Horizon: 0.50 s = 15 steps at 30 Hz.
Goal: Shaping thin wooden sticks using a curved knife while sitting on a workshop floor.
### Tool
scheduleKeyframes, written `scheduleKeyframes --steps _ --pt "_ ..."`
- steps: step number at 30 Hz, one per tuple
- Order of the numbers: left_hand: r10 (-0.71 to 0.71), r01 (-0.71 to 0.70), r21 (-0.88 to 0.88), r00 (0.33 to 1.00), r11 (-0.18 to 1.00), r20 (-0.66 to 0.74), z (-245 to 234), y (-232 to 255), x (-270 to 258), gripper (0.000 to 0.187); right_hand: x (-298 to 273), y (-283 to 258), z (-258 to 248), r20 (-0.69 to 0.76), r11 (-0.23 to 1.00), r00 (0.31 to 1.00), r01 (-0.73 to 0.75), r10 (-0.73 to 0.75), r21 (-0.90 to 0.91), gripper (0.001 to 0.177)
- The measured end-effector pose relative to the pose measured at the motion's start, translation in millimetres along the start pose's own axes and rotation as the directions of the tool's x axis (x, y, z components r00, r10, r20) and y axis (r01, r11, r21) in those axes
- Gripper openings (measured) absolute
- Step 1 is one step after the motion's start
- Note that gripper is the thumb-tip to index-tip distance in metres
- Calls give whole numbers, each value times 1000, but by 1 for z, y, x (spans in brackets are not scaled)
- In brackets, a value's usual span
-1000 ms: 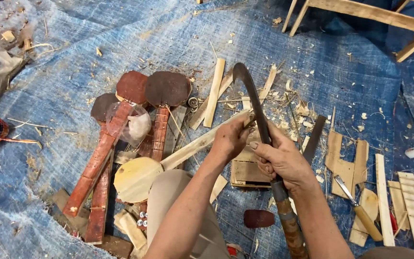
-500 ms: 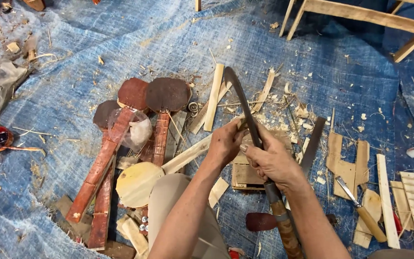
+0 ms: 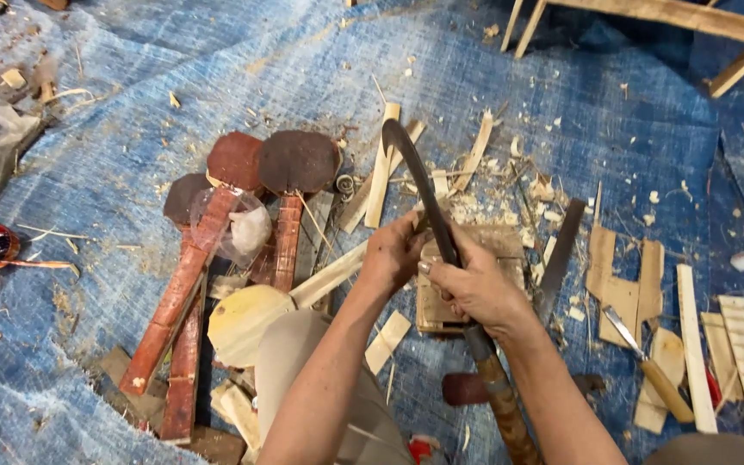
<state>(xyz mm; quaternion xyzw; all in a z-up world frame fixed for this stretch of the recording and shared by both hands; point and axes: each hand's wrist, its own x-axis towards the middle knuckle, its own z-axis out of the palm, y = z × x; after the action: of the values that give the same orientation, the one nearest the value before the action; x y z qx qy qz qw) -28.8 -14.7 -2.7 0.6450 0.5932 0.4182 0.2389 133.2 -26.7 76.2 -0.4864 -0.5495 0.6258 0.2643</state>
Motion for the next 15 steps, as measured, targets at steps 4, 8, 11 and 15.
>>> scheduleKeyframes --steps 4,8,11,15 --pt "-26 26 23 1000 999 15 6 -7 -5 18 -10 -16 7 -7 999 1000 -30 30 -28 75" --pt "-75 74 44 997 996 28 -14 23 -8 17 -18 -16 5 9 999 999 39 -39 1 73" --pt "-123 115 93 989 989 86 -19 28 -11 18 -18 -1 7 -13 996 997 76 -76 42 68" --pt "-224 182 211 955 960 194 16 -39 -3 14 -8 13 10 -52 996 995 81 -80 33 65"
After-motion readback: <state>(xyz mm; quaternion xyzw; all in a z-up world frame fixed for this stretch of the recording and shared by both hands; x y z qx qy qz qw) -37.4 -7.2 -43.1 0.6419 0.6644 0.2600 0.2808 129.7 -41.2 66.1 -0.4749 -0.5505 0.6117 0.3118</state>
